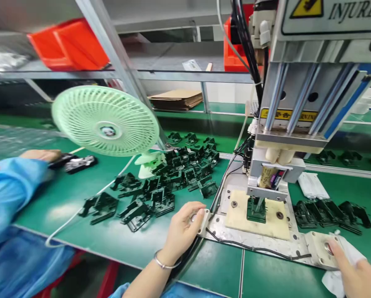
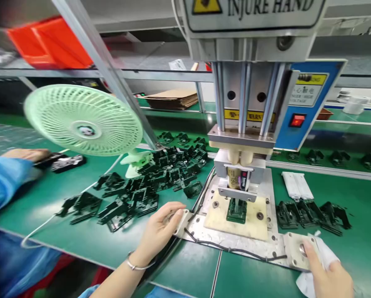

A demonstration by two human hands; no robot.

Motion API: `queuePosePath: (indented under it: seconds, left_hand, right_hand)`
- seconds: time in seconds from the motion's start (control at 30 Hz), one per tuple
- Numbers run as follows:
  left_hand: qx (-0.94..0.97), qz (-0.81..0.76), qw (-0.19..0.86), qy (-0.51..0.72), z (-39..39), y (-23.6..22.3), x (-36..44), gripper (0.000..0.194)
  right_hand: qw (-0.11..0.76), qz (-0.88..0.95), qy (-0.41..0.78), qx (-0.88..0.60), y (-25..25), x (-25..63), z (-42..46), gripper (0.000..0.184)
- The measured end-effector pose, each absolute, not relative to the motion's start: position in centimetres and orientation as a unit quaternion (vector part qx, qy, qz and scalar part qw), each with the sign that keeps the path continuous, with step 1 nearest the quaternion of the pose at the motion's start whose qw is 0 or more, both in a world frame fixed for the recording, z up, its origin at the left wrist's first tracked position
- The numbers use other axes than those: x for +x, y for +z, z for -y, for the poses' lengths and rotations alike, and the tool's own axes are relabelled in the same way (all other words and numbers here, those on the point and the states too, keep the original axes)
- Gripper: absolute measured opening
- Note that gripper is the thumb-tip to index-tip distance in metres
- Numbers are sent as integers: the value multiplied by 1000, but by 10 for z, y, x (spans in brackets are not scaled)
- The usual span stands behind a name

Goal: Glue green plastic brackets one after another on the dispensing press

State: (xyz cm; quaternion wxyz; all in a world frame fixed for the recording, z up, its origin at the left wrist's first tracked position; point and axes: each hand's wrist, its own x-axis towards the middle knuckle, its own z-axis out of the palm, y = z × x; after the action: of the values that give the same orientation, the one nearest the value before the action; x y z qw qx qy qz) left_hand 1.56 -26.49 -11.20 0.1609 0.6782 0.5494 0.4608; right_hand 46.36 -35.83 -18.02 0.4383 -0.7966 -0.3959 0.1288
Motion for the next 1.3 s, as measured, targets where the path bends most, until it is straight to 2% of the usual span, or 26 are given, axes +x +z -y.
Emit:
queuePosePath:
  seconds: [0.1, 0.43, 0.83, 1.0, 1.2, 1.3]
  left_hand:
    - [682, -544, 161, 462, 263, -112, 14, 25]
    - [692, -565, 147, 425, 262, -109, 8, 29]
    - [682, -584, 158, 411, 263, -112, 8, 30]
    - [695, -589, 149, 384, 264, -111, 6, 30]
    - [737, -594, 69, 317, 264, -64, 16, 37]
    - [747, -585, 173, 266, 251, -31, 42, 58]
  right_hand:
    - [390, 292, 194, -851, -170, 453, 359, 71]
    - [477, 292, 176, -810, -145, 426, 354, 52]
    - [476, 291, 182, -810, -142, 428, 353, 61]
    - [452, 264, 196, -829, -141, 430, 355, 58]
    - [448, 269, 193, -831, -141, 431, 356, 59]
    - [431, 257, 183, -846, -139, 429, 357, 59]
